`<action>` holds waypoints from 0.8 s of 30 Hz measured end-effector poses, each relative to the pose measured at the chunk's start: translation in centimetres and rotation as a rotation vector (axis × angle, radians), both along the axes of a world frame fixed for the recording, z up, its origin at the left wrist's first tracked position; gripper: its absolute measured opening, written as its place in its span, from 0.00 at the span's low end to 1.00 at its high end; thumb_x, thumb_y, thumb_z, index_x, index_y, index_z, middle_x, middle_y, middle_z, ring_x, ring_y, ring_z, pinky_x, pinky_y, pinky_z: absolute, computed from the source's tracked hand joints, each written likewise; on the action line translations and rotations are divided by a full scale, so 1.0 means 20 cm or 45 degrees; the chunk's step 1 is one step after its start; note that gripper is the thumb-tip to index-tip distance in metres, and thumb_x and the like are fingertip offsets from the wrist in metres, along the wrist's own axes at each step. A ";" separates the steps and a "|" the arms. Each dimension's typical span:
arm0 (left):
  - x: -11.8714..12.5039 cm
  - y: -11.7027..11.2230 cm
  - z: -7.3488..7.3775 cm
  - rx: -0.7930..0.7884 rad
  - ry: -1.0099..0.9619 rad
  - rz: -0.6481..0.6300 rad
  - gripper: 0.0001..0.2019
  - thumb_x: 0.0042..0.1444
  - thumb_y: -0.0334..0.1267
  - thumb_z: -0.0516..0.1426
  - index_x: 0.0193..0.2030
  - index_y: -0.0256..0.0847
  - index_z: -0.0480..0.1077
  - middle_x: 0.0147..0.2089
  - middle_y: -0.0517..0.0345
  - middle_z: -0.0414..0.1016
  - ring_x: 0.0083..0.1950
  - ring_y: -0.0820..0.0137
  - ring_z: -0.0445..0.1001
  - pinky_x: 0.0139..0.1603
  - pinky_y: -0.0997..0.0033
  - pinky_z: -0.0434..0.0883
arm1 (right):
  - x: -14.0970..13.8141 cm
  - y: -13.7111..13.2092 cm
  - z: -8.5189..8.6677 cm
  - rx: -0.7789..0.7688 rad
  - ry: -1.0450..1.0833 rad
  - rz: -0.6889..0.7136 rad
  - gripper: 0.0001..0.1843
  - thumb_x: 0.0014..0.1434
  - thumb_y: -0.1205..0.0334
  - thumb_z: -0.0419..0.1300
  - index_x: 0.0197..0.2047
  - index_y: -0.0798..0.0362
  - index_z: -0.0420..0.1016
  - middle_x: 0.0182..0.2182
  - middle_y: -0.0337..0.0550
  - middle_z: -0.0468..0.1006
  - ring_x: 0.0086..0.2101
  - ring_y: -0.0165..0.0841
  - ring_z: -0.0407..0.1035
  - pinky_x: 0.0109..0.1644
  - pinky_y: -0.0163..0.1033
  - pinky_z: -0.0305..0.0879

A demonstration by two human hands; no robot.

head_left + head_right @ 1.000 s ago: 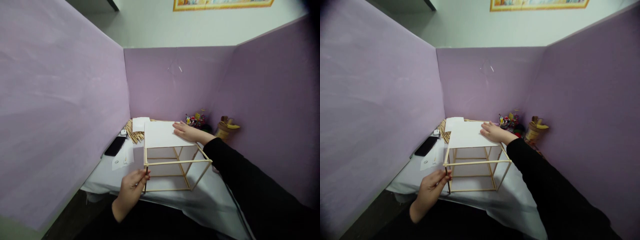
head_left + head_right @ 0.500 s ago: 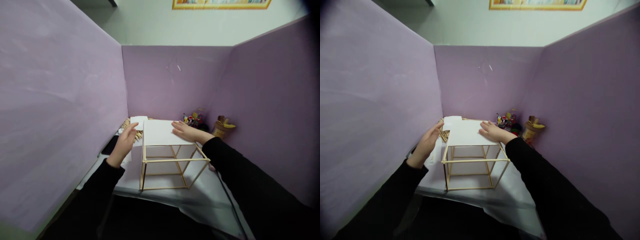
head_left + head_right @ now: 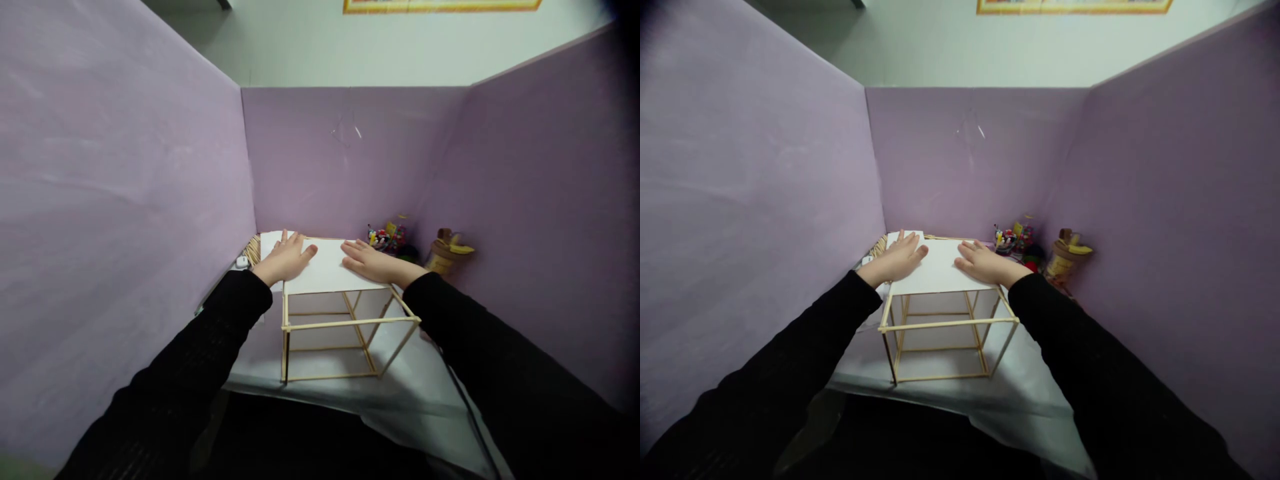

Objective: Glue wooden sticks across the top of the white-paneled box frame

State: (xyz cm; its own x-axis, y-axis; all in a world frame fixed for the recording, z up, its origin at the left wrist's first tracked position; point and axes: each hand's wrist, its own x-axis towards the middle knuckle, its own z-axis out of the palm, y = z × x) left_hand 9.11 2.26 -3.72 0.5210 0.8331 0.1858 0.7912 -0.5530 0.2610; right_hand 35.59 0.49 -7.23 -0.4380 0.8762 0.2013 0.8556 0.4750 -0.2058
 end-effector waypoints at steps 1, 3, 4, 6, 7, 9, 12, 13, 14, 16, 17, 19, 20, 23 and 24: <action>0.01 -0.01 0.00 -0.037 0.011 0.013 0.39 0.68 0.59 0.36 0.72 0.28 0.54 0.76 0.31 0.48 0.78 0.40 0.35 0.70 0.37 0.52 | 0.01 0.00 0.00 0.002 0.015 0.002 0.37 0.67 0.38 0.44 0.68 0.53 0.65 0.68 0.52 0.65 0.70 0.51 0.52 0.74 0.59 0.43; 0.02 -0.03 0.02 -0.079 0.052 0.013 0.39 0.68 0.59 0.36 0.73 0.27 0.52 0.77 0.32 0.46 0.78 0.40 0.32 0.71 0.39 0.50 | 0.02 -0.01 0.00 -0.002 0.035 0.003 0.37 0.67 0.37 0.44 0.69 0.51 0.64 0.68 0.50 0.65 0.70 0.51 0.51 0.74 0.59 0.44; 0.02 -0.03 0.03 -0.081 0.076 0.001 0.39 0.68 0.58 0.37 0.73 0.26 0.52 0.77 0.32 0.46 0.78 0.40 0.32 0.71 0.39 0.50 | 0.02 -0.01 0.00 -0.006 0.036 0.004 0.37 0.67 0.37 0.44 0.69 0.50 0.64 0.68 0.49 0.65 0.70 0.51 0.51 0.74 0.59 0.44; 0.03 -0.04 0.04 -0.076 0.124 -0.022 0.39 0.68 0.58 0.37 0.73 0.25 0.51 0.77 0.31 0.47 0.78 0.41 0.33 0.72 0.40 0.49 | 0.02 -0.02 0.01 -0.016 0.014 0.006 0.36 0.67 0.38 0.44 0.69 0.50 0.64 0.68 0.48 0.65 0.70 0.51 0.51 0.74 0.59 0.44; 0.03 -0.05 0.04 -0.072 0.145 -0.028 0.40 0.68 0.58 0.37 0.73 0.25 0.51 0.77 0.31 0.47 0.78 0.42 0.35 0.72 0.41 0.49 | 0.02 -0.03 0.01 -0.021 -0.004 0.005 0.36 0.68 0.39 0.43 0.69 0.50 0.64 0.69 0.48 0.65 0.70 0.51 0.51 0.74 0.59 0.44; 0.02 -0.04 0.04 -0.064 0.178 -0.028 0.40 0.68 0.59 0.37 0.73 0.25 0.50 0.77 0.31 0.47 0.78 0.44 0.39 0.72 0.45 0.50 | 0.00 -0.04 0.03 -0.032 -0.043 -0.009 0.36 0.68 0.40 0.43 0.69 0.52 0.64 0.69 0.49 0.64 0.70 0.51 0.52 0.74 0.59 0.45; 0.00 -0.04 0.05 -0.057 0.212 -0.025 0.41 0.68 0.59 0.36 0.74 0.24 0.49 0.77 0.32 0.46 0.78 0.45 0.41 0.73 0.48 0.50 | -0.03 -0.05 0.05 -0.041 -0.076 -0.026 0.37 0.68 0.41 0.43 0.69 0.57 0.64 0.69 0.54 0.63 0.70 0.52 0.52 0.74 0.58 0.45; 0.00 -0.04 0.05 -0.062 0.220 -0.024 0.41 0.67 0.59 0.36 0.74 0.24 0.49 0.77 0.32 0.46 0.78 0.45 0.41 0.74 0.49 0.49 | -0.04 -0.05 0.05 -0.038 -0.084 -0.023 0.37 0.68 0.41 0.43 0.69 0.57 0.64 0.69 0.55 0.63 0.70 0.51 0.52 0.74 0.58 0.44; -0.01 -0.04 0.05 -0.072 0.226 -0.022 0.41 0.67 0.59 0.36 0.74 0.24 0.48 0.77 0.32 0.45 0.78 0.46 0.40 0.74 0.49 0.49 | -0.05 -0.05 0.05 -0.032 -0.092 -0.014 0.37 0.68 0.42 0.42 0.69 0.57 0.64 0.69 0.55 0.64 0.70 0.51 0.52 0.74 0.58 0.44; -0.02 -0.04 0.05 -0.095 0.229 -0.016 0.42 0.67 0.59 0.36 0.74 0.22 0.48 0.77 0.32 0.44 0.79 0.47 0.39 0.75 0.50 0.47 | -0.06 -0.05 0.05 -0.018 -0.106 0.014 0.35 0.69 0.42 0.42 0.68 0.55 0.65 0.68 0.53 0.65 0.69 0.51 0.53 0.74 0.59 0.44; -0.02 -0.04 0.05 -0.107 0.228 -0.014 0.42 0.67 0.58 0.37 0.74 0.21 0.48 0.77 0.31 0.43 0.79 0.47 0.38 0.75 0.50 0.47 | -0.07 -0.05 0.05 -0.018 -0.107 0.023 0.34 0.69 0.43 0.42 0.68 0.54 0.66 0.68 0.53 0.65 0.69 0.50 0.53 0.74 0.60 0.44; -0.02 -0.04 0.05 -0.125 0.199 -0.018 0.41 0.67 0.58 0.39 0.74 0.21 0.48 0.77 0.30 0.43 0.79 0.47 0.38 0.75 0.48 0.47 | -0.08 -0.05 0.04 -0.046 -0.076 0.017 0.33 0.68 0.44 0.44 0.66 0.54 0.68 0.68 0.54 0.65 0.69 0.51 0.53 0.74 0.59 0.42; -0.02 -0.03 0.05 -0.144 0.139 -0.023 0.41 0.67 0.58 0.41 0.73 0.23 0.50 0.77 0.31 0.43 0.79 0.46 0.37 0.75 0.46 0.46 | -0.08 -0.05 0.04 -0.080 -0.016 -0.007 0.32 0.67 0.44 0.46 0.65 0.55 0.69 0.69 0.54 0.64 0.70 0.51 0.52 0.75 0.58 0.40; -0.03 0.00 0.04 -0.352 -0.476 -0.025 0.34 0.62 0.55 0.54 0.66 0.29 0.63 0.75 0.34 0.54 0.78 0.47 0.41 0.75 0.47 0.43 | -0.09 -0.04 0.07 -0.204 0.279 -0.147 0.31 0.62 0.44 0.57 0.62 0.55 0.71 0.70 0.55 0.62 0.71 0.51 0.47 0.75 0.54 0.36; -0.03 0.02 0.04 -0.430 -0.724 -0.019 0.30 0.61 0.53 0.56 0.62 0.32 0.68 0.72 0.36 0.60 0.77 0.48 0.47 0.75 0.49 0.45 | -0.08 -0.04 0.08 -0.229 0.385 -0.210 0.33 0.60 0.44 0.60 0.62 0.56 0.71 0.70 0.55 0.60 0.72 0.51 0.45 0.75 0.53 0.36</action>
